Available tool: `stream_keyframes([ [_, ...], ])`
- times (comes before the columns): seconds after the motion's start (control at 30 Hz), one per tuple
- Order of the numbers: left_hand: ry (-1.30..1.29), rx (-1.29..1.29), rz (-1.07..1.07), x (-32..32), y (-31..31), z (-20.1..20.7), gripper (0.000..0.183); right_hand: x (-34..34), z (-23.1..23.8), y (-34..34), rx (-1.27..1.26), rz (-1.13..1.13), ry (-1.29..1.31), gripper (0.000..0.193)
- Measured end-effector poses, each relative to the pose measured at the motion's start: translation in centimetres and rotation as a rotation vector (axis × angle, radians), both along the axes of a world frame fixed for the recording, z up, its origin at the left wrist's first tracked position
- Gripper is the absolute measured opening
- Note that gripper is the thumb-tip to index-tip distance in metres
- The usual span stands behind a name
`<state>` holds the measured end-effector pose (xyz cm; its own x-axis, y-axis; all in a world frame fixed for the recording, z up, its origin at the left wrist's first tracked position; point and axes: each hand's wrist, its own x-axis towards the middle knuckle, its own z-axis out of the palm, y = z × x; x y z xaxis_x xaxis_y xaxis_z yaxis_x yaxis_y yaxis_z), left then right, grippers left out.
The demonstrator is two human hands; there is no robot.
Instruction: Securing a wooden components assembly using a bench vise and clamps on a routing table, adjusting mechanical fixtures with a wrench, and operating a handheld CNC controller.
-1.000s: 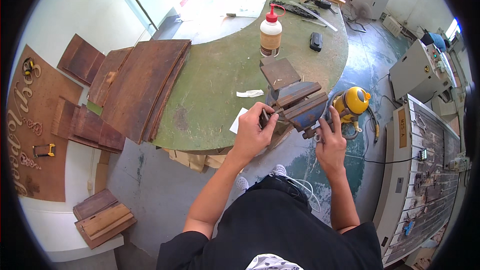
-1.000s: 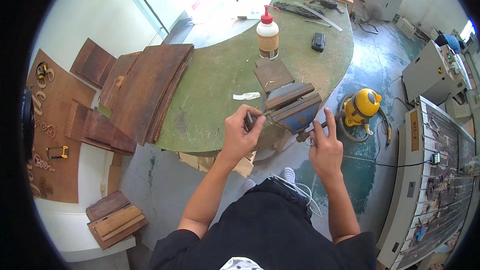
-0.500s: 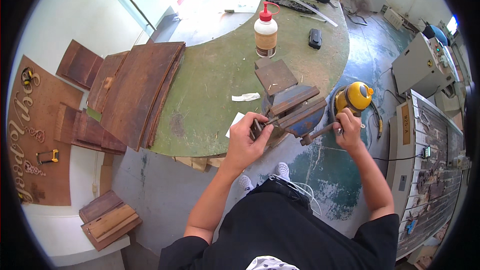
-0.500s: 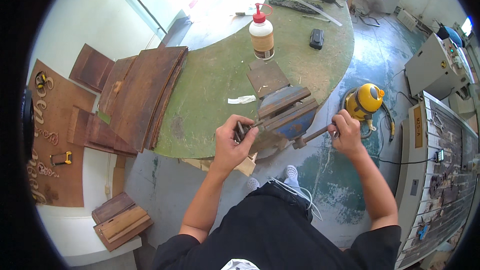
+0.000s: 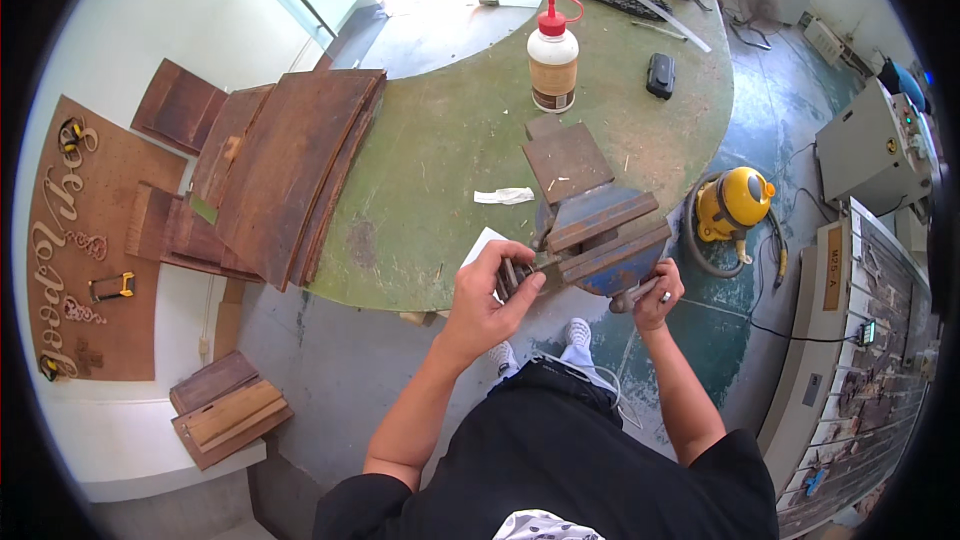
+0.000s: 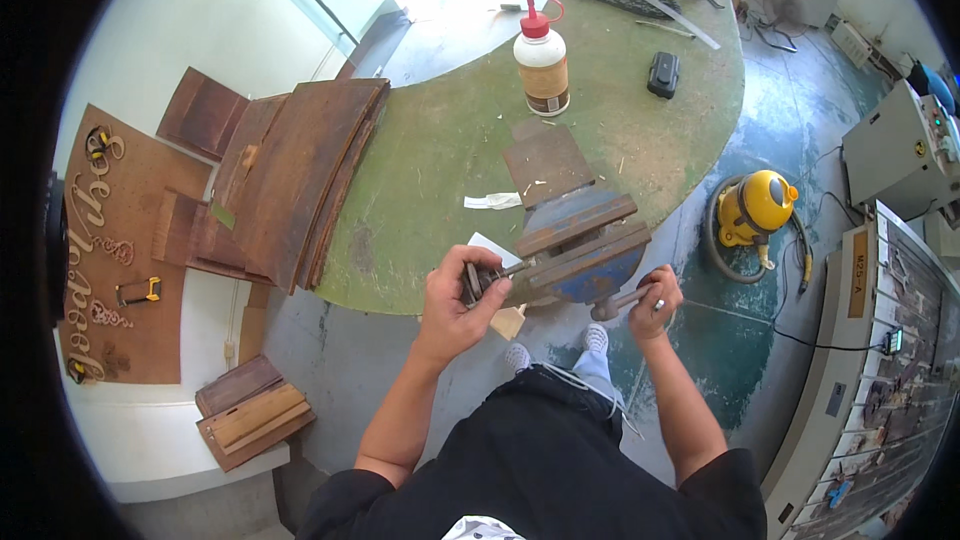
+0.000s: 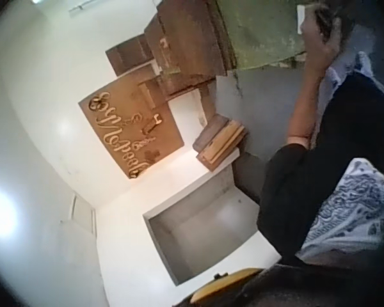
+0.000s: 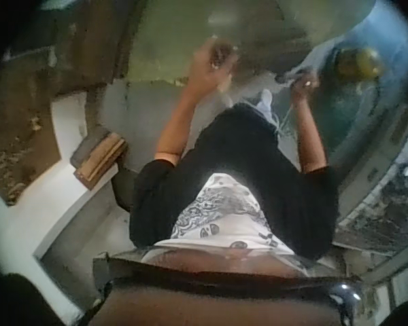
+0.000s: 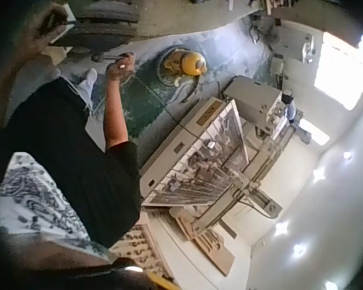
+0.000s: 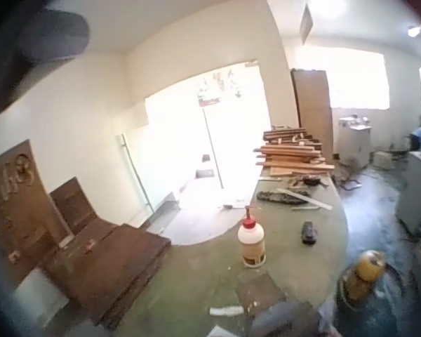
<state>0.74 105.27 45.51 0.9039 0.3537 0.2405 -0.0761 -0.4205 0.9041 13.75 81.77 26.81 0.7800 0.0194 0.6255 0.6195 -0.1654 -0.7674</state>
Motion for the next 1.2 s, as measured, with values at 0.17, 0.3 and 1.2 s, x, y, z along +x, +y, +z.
stream_keyframes([
  [0.17,-0.045,0.019,-0.042,-0.2,0.3,-0.4,0.025,-1.8,4.0,-1.7,-0.206,-0.066,0.107,0.029],
  [0.3,-0.041,-0.021,-0.070,-0.4,0.4,-0.4,0.027,-3.6,4.0,-9.8,-0.543,-0.244,0.511,0.023],
  [1.2,-0.184,0.025,-0.123,-0.5,0.5,-0.9,0.029,-8.5,24.1,7.5,-0.242,0.136,-0.017,0.005],
])
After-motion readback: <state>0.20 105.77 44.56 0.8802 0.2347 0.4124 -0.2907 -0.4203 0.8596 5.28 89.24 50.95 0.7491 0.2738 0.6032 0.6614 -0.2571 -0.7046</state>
